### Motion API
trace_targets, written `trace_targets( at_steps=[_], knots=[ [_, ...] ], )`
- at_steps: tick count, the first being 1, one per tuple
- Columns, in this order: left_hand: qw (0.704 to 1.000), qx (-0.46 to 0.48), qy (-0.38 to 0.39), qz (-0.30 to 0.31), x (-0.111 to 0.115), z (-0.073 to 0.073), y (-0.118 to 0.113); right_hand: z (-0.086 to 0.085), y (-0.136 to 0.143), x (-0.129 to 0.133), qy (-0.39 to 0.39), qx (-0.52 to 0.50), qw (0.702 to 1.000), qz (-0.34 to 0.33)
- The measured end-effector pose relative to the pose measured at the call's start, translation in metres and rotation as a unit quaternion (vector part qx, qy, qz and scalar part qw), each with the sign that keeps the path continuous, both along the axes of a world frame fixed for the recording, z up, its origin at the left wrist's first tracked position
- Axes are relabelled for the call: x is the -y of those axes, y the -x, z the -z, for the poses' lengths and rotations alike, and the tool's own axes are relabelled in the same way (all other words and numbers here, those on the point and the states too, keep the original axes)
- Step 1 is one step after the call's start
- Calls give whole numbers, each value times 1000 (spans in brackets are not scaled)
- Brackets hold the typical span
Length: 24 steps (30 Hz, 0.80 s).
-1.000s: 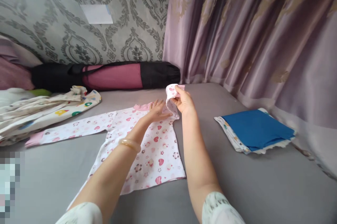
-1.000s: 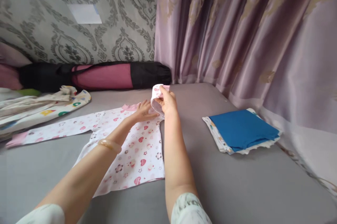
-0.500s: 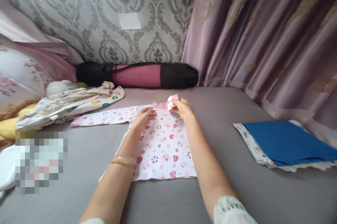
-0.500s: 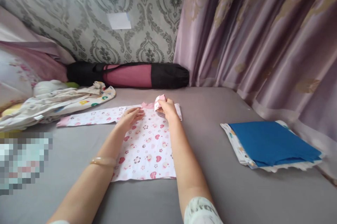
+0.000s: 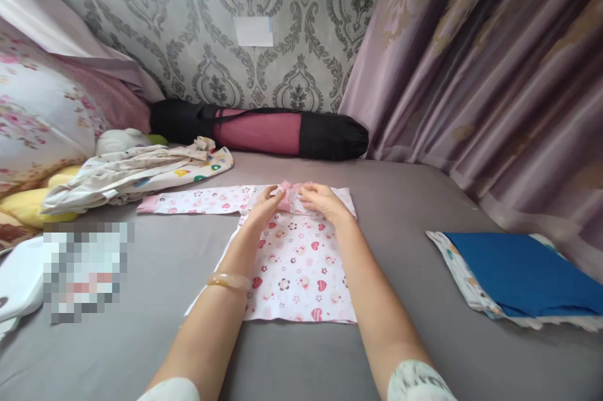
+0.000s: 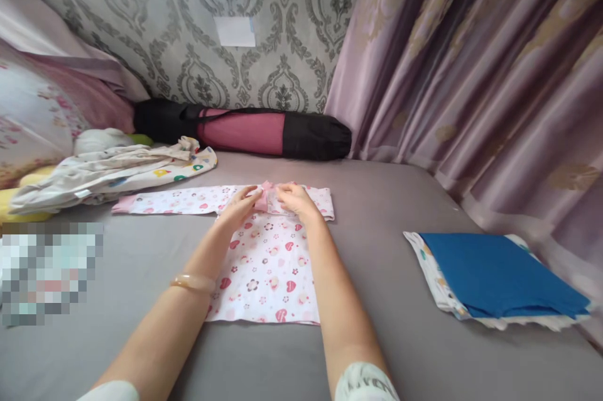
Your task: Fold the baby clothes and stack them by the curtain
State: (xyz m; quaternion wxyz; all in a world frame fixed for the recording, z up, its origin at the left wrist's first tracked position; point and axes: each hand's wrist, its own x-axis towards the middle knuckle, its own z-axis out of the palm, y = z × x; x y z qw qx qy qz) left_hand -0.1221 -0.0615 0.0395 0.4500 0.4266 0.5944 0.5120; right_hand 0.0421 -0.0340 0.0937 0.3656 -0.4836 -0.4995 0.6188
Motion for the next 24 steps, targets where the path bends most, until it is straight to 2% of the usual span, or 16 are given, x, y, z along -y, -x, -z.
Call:
trace_targets(
  at_steps=[6, 8, 11, 16, 24],
  knots=[
    [986, -161, -25, 32, 1, 1, 0, -23, -59, -17, -8, -71, 990, 122],
    [980, -194, -28, 42, -1, 0, -1, -27, -75, -18, -11, -80, 983, 163],
    [975, -213, -63, 30, -5, -1, -1, -27, -91, -19, -12, -93, 977, 190],
    [975, -184, -117, -32, -8, -4, 6, -23, -96, -20, -8, -93, 974, 205],
    [971, -199, -71, -112, -6, -4, 29, -14, -90, -26, -12, -43, 975, 219]
  ],
)
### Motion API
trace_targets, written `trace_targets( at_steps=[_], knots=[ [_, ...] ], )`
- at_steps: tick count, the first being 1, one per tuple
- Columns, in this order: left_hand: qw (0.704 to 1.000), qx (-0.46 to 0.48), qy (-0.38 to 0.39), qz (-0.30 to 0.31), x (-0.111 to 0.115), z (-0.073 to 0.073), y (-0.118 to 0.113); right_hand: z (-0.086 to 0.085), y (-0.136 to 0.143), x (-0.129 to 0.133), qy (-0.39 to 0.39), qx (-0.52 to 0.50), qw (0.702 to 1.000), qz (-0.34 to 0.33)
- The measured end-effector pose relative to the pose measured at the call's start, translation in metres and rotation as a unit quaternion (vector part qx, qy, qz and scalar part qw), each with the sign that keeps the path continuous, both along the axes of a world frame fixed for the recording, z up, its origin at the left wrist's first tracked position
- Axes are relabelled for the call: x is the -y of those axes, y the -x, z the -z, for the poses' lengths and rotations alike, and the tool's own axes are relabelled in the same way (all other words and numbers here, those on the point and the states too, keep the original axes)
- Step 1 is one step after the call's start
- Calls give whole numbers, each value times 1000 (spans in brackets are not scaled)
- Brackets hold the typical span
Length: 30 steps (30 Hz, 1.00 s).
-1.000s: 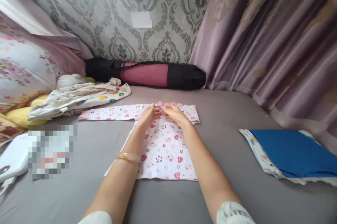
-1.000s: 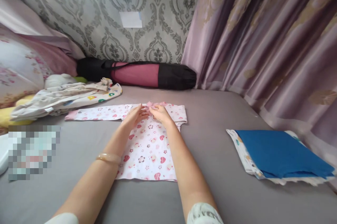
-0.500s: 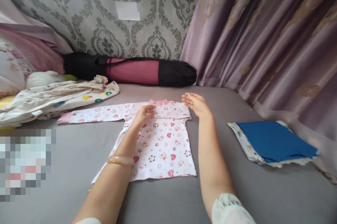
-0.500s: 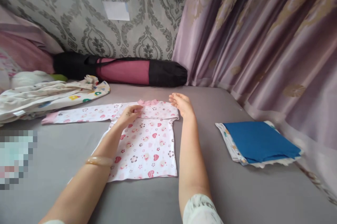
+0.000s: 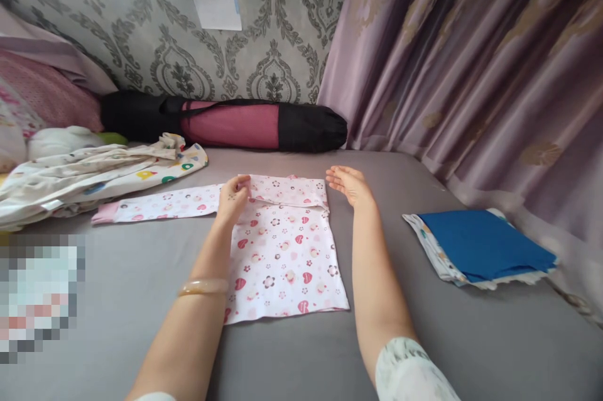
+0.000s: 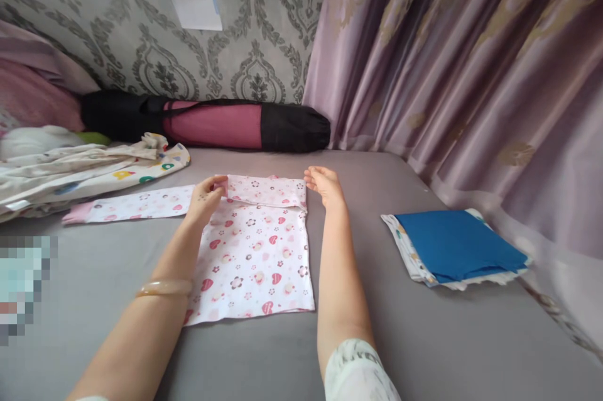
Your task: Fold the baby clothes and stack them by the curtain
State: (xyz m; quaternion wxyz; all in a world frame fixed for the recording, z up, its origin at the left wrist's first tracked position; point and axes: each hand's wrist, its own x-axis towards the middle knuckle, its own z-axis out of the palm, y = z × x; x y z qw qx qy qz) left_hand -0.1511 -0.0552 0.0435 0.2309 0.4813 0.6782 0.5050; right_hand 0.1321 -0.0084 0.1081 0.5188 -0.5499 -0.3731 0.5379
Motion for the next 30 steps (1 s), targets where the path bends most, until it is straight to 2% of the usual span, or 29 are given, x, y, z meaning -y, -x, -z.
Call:
trace_targets(
  at_steps=[3, 6, 8, 11, 14, 16, 18, 22, 30],
  knots=[
    [1000, -7, 17, -16, -2, 4, 6, 14, 3, -7, -14, 60, 998, 12],
    [999, -33, 35, -19, -3, 9, 9, 31, 11, -13, -57, 204, 977, 1],
    [997, -65, 47, -17, -4, 11, 11, 41, 20, -13, -85, 335, 937, -44],
    [990, -124, 60, -9, -4, 13, 11, 54, 39, -4, -107, 501, 850, -126],
    [982, -176, 60, -5, -5, 14, 10, 64, 57, 7, -108, 596, 778, -166],
    [978, -201, 61, -2, -5, 14, 10, 70, 64, 13, -103, 629, 751, -173],
    [973, -223, 65, 0, -5, 15, 10, 75, 68, 16, -101, 644, 738, -174],
    [961, -269, 68, 1, -7, 17, 10, 80, 69, 18, -93, 651, 736, -161],
    [950, -304, 68, -2, -9, 24, 11, 78, 71, 18, -56, 670, 719, -176]
  ],
)
